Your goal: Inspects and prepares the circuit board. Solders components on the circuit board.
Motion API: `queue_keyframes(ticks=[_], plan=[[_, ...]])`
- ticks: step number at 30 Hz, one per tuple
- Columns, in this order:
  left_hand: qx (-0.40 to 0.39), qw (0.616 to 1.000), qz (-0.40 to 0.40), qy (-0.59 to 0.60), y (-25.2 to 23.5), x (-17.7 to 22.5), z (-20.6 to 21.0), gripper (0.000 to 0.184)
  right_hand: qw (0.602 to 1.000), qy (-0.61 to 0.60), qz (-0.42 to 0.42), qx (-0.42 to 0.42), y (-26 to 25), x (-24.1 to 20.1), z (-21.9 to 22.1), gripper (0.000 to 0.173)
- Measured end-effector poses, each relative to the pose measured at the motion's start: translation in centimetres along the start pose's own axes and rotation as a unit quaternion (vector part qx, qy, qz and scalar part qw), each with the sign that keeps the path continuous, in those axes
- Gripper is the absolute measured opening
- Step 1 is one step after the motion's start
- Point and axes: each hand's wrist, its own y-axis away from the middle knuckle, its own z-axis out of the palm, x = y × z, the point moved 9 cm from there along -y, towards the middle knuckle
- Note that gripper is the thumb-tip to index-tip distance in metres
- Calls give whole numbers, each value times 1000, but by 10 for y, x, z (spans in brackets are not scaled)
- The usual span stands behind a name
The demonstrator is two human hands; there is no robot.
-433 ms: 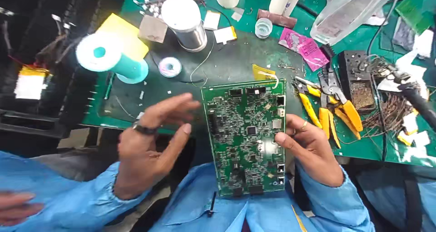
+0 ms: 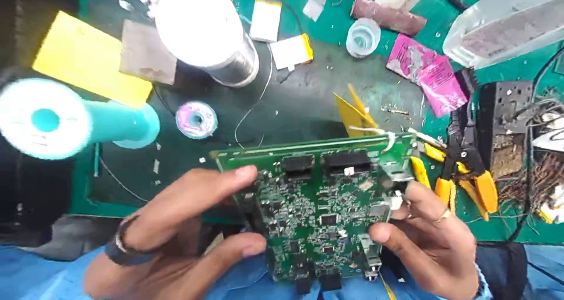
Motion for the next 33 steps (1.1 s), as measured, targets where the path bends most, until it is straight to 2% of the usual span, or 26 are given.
queue_keyframes(ticks=[3,7,13,17,21,25,30,33], plan=[[-9,1000,8,-22,-2,-3,-3,53,996,-80,43,-29,-2,14,6,60],[-24,999,-8,-45,11,-23,4,48,985,-125,115,-13,14,32,11,78],[-41,996,-33,-70,23,-39,15,43,987,-80,138,-27,23,40,12,80],[-83,976,-11,-202,26,-40,19,41,985,-54,163,-30,22,49,9,81],[-117,955,13,-271,20,-35,22,45,988,21,156,-9,21,51,3,80],[-137,936,37,-321,10,-36,22,50,982,155,101,36,19,42,-7,69],[-153,927,67,-336,7,-44,23,53,920,382,74,34,13,27,-7,57],[-160,919,100,-345,9,-44,29,54,902,429,52,28,4,20,-9,49]])
